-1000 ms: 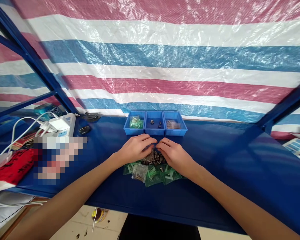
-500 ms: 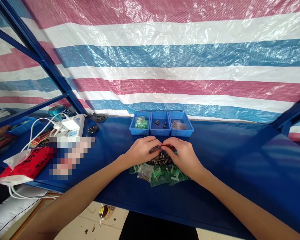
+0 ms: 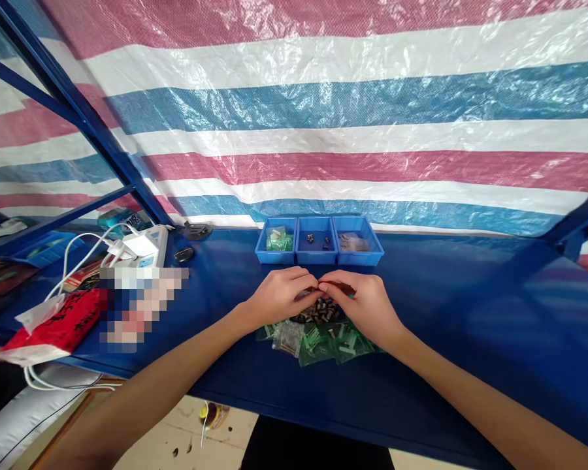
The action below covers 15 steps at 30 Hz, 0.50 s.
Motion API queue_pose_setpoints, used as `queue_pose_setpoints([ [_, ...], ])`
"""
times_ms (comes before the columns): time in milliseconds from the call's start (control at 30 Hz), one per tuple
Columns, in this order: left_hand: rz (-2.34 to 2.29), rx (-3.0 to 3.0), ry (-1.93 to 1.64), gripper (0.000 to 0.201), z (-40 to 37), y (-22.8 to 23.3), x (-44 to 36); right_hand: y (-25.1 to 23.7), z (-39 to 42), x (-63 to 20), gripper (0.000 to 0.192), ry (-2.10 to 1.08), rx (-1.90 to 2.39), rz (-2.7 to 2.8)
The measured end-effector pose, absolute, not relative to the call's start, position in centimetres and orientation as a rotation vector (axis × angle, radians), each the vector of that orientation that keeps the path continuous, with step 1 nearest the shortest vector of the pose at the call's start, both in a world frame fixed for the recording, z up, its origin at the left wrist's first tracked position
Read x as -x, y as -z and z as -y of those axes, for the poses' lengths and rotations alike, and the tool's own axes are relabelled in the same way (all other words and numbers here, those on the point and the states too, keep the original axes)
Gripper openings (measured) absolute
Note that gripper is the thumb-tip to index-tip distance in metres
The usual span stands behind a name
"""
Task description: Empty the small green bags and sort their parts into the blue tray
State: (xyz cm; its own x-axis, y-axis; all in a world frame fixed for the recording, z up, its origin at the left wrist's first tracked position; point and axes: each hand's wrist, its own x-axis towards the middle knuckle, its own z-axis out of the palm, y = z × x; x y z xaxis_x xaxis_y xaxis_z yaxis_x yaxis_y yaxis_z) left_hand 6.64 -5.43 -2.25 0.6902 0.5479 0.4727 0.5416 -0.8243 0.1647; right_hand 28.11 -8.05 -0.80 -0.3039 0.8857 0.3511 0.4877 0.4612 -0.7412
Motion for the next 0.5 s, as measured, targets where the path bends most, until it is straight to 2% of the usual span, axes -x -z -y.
queue_pose_setpoints([
  [200, -0.913, -2.919, -0.831, 0.037, 5.39, 2.41, -6.62, 1.02, 7.89, -28.06, 0.020, -0.721, 1.158, 1.960],
  [500, -0.994, -2.764, -1.001, 0.028, 5.87, 1.97, -6.70, 0.45, 7.46, -28.14, 0.028, -0.968, 1.149, 1.813],
])
